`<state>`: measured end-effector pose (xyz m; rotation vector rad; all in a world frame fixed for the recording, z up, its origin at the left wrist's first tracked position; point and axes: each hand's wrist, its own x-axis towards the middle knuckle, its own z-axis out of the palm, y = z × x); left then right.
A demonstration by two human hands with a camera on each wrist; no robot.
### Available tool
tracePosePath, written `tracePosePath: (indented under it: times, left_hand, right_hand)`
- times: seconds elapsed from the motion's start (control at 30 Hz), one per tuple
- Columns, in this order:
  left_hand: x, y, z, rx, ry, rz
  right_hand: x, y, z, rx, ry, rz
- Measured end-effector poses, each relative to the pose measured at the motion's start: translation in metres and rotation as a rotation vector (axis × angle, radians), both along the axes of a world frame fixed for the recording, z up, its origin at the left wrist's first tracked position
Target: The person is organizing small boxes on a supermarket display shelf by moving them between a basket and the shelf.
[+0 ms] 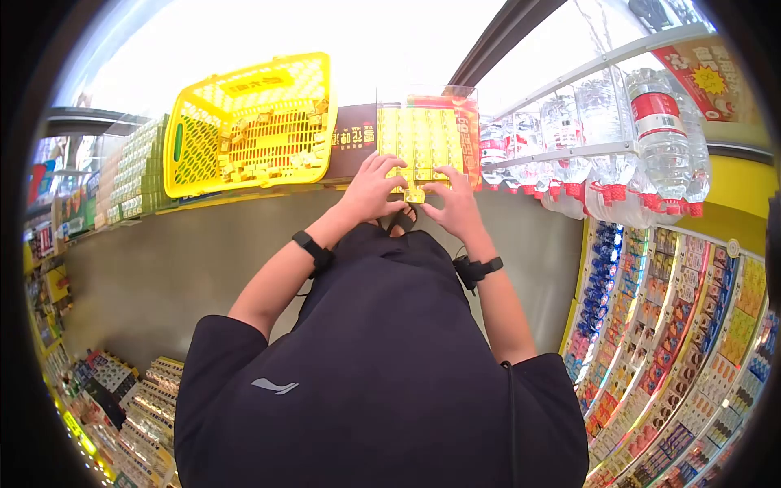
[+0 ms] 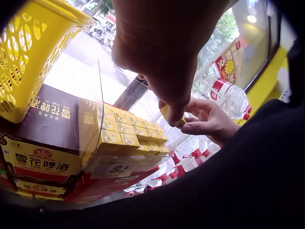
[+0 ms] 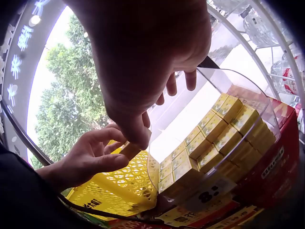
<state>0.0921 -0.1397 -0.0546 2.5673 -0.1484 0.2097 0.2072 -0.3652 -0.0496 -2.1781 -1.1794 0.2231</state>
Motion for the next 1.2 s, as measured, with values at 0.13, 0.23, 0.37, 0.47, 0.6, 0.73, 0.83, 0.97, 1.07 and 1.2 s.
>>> tracePosePath:
  times: [0.13,0.23,0.37,0.47,0.6,0.73,0.83,0.97,1.07,1.2]
  left_hand:
    - [0.010,-0.004,-0.020,0.033,0.052,0.010]
    - [0.012,-0.007,-0.036,0.134,0.143,0.058]
    - [0.012,-0.004,-0.051,0.251,0.134,0.082]
    - [0.009,-0.005,-0.055,0.281,0.144,0.081]
    - [0.006,-0.005,-0.061,0.326,0.136,0.093]
    - [0.010,-0.007,-0.057,0.301,0.072,0.067]
    - [0.012,-0.010,-0.051,0.305,0.134,0.013]
    - [0.013,-0.014,-0.052,0.337,0.140,-0.026]
    - [0.014,-0.014,-0.047,0.351,0.166,-0.022]
    - [0.012,-0.013,-0.034,0.376,0.190,-0.021]
  right_hand:
    - [0.010,0.001,-0.020,-0.041,-0.056,-0.002]
    - [0.015,-0.001,-0.040,-0.067,-0.114,-0.018]
    - [0.021,-0.006,-0.056,-0.088,-0.182,-0.045]
    - [0.022,-0.008,-0.060,-0.092,-0.226,-0.025]
    - [0.019,-0.008,-0.061,-0.102,-0.268,-0.004]
    - [0.015,-0.006,-0.070,-0.071,-0.303,-0.047]
    - [0.015,-0.004,-0.072,-0.048,-0.288,-0.062]
    - [0.016,-0.003,-0.069,-0.031,-0.274,-0.048]
    - [0.019,-0.002,-0.076,-0.024,-0.276,-0.031]
    - [0.021,0.001,-0.069,-0.024,-0.239,-0.011]
